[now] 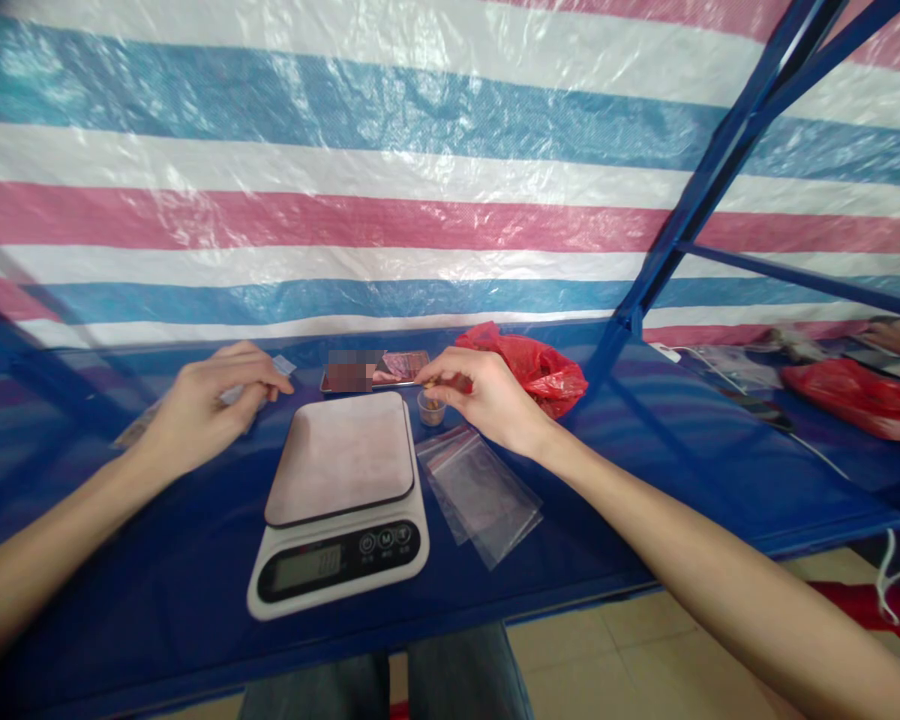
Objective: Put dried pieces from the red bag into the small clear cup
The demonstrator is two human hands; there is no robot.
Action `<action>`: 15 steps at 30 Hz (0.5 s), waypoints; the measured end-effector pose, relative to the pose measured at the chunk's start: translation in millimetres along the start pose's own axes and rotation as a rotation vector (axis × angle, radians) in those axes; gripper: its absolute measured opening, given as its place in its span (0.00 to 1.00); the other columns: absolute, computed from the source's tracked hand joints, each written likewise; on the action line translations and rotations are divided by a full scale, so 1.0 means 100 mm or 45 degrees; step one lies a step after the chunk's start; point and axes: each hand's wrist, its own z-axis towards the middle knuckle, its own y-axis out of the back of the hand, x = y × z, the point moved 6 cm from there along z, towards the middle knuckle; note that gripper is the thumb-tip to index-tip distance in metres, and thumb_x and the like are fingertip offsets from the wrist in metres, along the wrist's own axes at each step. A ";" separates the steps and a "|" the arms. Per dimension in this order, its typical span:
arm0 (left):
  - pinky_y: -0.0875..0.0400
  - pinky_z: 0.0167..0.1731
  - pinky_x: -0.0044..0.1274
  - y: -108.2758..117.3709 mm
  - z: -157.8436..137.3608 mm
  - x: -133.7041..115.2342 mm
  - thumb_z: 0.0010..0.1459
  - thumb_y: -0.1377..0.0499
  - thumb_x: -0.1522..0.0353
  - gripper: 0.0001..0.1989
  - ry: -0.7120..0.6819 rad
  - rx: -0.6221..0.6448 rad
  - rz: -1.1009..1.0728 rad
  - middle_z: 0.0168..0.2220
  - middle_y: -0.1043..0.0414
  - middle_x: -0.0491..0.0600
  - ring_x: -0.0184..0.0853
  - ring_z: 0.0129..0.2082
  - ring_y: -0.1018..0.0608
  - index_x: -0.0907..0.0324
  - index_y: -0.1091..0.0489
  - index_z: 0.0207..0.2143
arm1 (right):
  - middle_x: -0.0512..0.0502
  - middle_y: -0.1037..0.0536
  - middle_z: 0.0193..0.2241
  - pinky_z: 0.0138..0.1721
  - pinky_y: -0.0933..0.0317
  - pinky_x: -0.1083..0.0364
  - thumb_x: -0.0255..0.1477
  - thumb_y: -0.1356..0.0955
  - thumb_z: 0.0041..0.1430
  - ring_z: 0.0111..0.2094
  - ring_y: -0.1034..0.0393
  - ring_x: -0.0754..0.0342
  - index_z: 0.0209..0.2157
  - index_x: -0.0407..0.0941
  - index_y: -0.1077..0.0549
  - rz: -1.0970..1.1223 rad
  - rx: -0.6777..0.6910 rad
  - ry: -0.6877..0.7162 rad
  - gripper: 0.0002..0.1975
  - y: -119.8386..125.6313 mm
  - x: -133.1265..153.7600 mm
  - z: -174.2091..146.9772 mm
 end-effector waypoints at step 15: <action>0.30 0.41 0.29 0.00 -0.01 0.02 0.63 0.49 0.75 0.16 -0.002 -0.006 -0.011 0.31 0.21 0.48 0.37 0.35 0.24 0.58 0.21 0.31 | 0.43 0.14 0.38 0.39 0.29 0.52 0.30 0.26 0.64 0.38 0.20 0.49 0.42 0.45 0.15 0.025 -0.018 -0.034 0.06 -0.03 -0.07 -0.01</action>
